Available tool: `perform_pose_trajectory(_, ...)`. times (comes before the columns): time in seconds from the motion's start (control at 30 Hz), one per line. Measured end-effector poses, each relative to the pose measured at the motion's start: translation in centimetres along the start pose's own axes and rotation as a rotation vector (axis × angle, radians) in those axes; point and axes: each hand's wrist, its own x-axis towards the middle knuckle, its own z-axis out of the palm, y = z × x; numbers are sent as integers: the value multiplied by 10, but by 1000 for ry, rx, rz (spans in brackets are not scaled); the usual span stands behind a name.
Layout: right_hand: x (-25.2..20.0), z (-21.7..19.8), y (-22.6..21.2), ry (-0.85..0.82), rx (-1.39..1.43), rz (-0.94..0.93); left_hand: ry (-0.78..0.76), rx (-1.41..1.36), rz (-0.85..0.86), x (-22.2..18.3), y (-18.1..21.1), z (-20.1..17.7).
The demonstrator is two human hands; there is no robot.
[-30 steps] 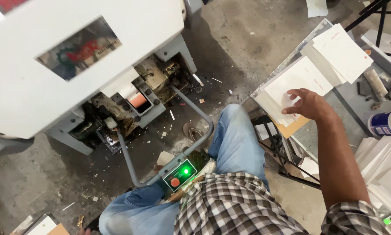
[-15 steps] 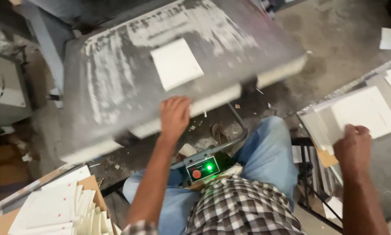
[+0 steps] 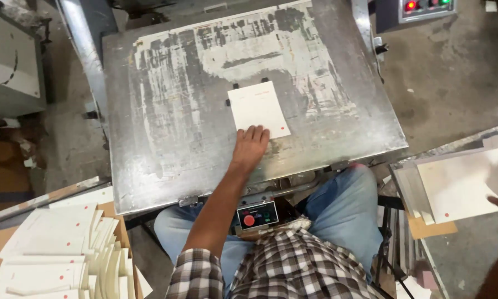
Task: Operating an industrial folding or printing machine by feeding paper into the mechanism.
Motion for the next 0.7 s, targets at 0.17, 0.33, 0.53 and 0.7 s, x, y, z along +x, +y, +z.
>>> perform_pose_trajectory(0.17, 4, 216, -219, 17, 1, -106, 86, -55, 41, 5, -24, -73)
perform_pose_trajectory(0.33, -35, 408, -417, -198, -155, -415, 131, -85, 39, -57, -74, -178)
perform_pose_trajectory(0.53, -50, 520, -417, -512, -513, -695, 59, 275, -447, -233, -143, -283)
perform_pose_trajectory(0.7, -42, 556, -417, -608, -673, -799, 111, 810, -855, -398, -137, -322)
